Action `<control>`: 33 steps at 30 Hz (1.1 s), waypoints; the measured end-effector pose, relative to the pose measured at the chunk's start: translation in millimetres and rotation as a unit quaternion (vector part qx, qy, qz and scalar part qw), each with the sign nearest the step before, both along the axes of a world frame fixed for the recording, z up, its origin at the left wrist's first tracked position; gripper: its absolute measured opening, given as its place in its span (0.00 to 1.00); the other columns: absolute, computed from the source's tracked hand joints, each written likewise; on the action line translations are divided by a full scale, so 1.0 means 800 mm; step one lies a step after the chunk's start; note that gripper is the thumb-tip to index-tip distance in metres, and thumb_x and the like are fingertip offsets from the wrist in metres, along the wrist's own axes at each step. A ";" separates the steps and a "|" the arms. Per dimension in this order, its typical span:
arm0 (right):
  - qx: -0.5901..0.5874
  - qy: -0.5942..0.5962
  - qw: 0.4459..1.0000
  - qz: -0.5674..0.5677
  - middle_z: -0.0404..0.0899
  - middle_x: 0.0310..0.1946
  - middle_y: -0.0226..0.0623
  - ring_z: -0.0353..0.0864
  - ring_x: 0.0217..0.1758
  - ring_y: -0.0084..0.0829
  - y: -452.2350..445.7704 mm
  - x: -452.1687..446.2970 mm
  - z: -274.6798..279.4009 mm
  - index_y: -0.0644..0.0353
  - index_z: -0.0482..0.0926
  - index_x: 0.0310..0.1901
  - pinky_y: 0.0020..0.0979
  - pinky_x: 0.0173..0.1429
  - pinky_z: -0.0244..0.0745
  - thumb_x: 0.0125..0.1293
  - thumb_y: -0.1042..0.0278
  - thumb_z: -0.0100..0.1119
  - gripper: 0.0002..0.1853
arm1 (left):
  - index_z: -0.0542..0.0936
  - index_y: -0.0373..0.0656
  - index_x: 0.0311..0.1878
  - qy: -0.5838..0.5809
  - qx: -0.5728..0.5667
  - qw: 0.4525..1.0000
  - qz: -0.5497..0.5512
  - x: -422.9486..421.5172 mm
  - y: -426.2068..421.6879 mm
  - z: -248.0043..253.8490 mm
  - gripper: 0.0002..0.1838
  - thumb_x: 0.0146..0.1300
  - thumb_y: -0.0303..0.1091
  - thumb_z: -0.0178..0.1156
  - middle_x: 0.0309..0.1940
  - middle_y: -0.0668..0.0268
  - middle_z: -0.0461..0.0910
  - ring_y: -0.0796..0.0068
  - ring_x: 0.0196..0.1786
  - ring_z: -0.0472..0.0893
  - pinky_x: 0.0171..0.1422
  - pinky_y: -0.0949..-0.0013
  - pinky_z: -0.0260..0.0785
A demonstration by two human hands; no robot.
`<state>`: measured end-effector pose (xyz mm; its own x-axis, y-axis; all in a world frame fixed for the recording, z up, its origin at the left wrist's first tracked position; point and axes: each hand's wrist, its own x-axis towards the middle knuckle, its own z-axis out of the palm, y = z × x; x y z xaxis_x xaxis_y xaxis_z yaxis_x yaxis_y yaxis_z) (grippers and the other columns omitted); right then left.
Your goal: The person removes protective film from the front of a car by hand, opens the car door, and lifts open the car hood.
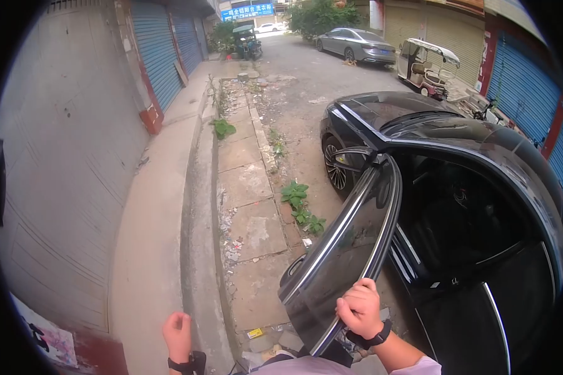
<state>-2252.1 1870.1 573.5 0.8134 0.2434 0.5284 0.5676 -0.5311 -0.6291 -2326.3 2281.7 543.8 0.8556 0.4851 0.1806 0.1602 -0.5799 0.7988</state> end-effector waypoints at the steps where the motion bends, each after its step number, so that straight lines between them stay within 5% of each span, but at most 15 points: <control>1: -0.041 0.002 0.997 -0.062 0.79 0.25 0.26 0.78 0.37 0.27 -0.011 -0.019 0.008 0.54 0.76 0.16 0.34 0.54 0.62 0.57 0.71 0.56 0.12 | 0.76 0.34 0.29 0.004 -0.005 1.000 -0.010 0.006 0.006 0.002 0.07 0.61 0.28 0.57 0.25 0.66 0.77 0.77 0.32 0.75 0.41 0.72 0.68; 4: -0.045 0.063 0.974 -0.213 0.81 0.42 0.34 0.70 0.64 0.38 -0.041 -0.084 0.024 0.57 0.79 0.18 0.41 0.69 0.56 0.54 0.71 0.56 0.09 | 0.77 0.35 0.29 0.007 -0.017 0.999 -0.035 0.020 0.018 -0.009 0.07 0.61 0.28 0.57 0.24 0.66 0.77 0.77 0.31 0.76 0.39 0.72 0.68; 7: 0.024 0.159 0.932 -0.325 0.73 0.58 0.43 0.57 0.73 0.48 -0.063 -0.150 0.042 0.61 0.80 0.23 0.44 0.72 0.53 0.53 0.72 0.58 0.05 | 0.78 0.34 0.30 -0.005 -0.051 0.997 -0.066 0.034 0.016 -0.027 0.07 0.58 0.29 0.61 0.23 0.63 0.76 0.73 0.26 0.75 0.34 0.70 0.67; 10: -0.046 0.155 0.868 -0.470 0.62 0.69 0.46 0.63 0.69 0.49 -0.050 -0.184 0.054 0.59 0.74 0.54 0.41 0.69 0.61 0.55 0.78 0.56 0.21 | 0.78 0.34 0.30 0.007 -0.031 0.994 -0.108 0.045 0.002 -0.021 0.08 0.58 0.30 0.61 0.23 0.62 0.76 0.72 0.26 0.75 0.34 0.70 0.68; 13: -0.220 0.110 0.789 -0.564 0.63 0.68 0.44 0.69 0.63 0.46 -0.069 -0.201 0.026 0.61 0.62 0.66 0.40 0.63 0.69 0.58 0.79 0.56 0.32 | 0.79 0.34 0.30 -0.019 -0.054 0.991 -0.124 0.060 0.000 -0.016 0.08 0.58 0.31 0.61 0.23 0.62 0.77 0.72 0.26 0.75 0.34 0.69 0.68; 16: -0.366 0.026 0.699 -0.614 0.74 0.57 0.40 0.77 0.50 0.41 -0.137 -0.204 -0.012 0.61 0.67 0.63 0.38 0.49 0.74 0.62 0.72 0.55 0.26 | 0.79 0.34 0.30 -0.031 -0.034 0.992 -0.118 0.074 0.007 -0.013 0.08 0.58 0.31 0.62 0.23 0.62 0.77 0.72 0.26 0.75 0.34 0.69 0.67; 18: -0.359 0.056 0.655 -0.663 0.76 0.50 0.39 0.78 0.45 0.39 -0.182 -0.209 -0.024 0.61 0.70 0.61 0.37 0.44 0.73 0.65 0.68 0.53 0.22 | 0.79 0.35 0.30 -0.048 -0.054 0.991 -0.110 0.083 0.018 -0.027 0.08 0.58 0.31 0.61 0.23 0.62 0.77 0.72 0.26 0.75 0.34 0.69 0.68; 22: -0.440 0.080 0.534 -0.718 0.75 0.47 0.38 0.75 0.48 0.38 -0.277 -0.208 -0.037 0.60 0.72 0.57 0.35 0.49 0.70 0.69 0.66 0.49 0.16 | 0.79 0.33 0.30 -0.011 -0.047 0.994 -0.099 0.105 0.036 -0.019 0.09 0.61 0.30 0.59 0.26 0.63 0.80 0.76 0.30 0.78 0.39 0.72 0.70; 25: -0.396 0.088 0.503 -0.763 0.73 0.46 0.38 0.73 0.51 0.38 -0.343 -0.197 -0.052 0.60 0.72 0.55 0.37 0.54 0.68 0.73 0.64 0.44 0.15 | 0.79 0.33 0.31 -0.012 -0.059 0.994 -0.090 0.136 0.048 -0.023 0.08 0.61 0.30 0.59 0.25 0.63 0.80 0.74 0.29 0.79 0.38 0.70 0.70; 28: -0.358 0.085 0.479 -0.797 0.73 0.47 0.38 0.73 0.51 0.40 -0.411 -0.191 -0.074 0.59 0.72 0.55 0.40 0.57 0.67 0.73 0.64 0.44 0.14 | 0.78 0.36 0.36 -0.047 0.006 0.997 -0.060 0.168 0.059 -0.015 0.20 0.67 0.47 0.56 0.24 0.62 0.78 0.69 0.28 0.77 0.36 0.68 0.70; 30: -0.360 0.007 0.445 -0.820 0.74 0.50 0.38 0.73 0.54 0.40 -0.476 -0.200 -0.122 0.58 0.71 0.56 0.41 0.61 0.67 0.73 0.63 0.44 0.15 | 0.79 0.36 0.37 -0.015 0.036 0.999 -0.035 0.205 0.087 -0.046 0.09 0.65 0.34 0.58 0.28 0.60 0.80 0.69 0.34 0.78 0.43 0.67 0.70; 33: -0.347 0.014 0.430 -0.833 0.74 0.55 0.40 0.72 0.58 0.41 -0.538 -0.220 -0.161 0.58 0.71 0.58 0.41 0.65 0.64 0.74 0.63 0.44 0.16 | 0.79 0.37 0.37 0.023 -0.011 0.999 -0.025 0.275 0.089 -0.049 0.10 0.65 0.36 0.58 0.29 0.61 0.80 0.72 0.33 0.77 0.43 0.69 0.70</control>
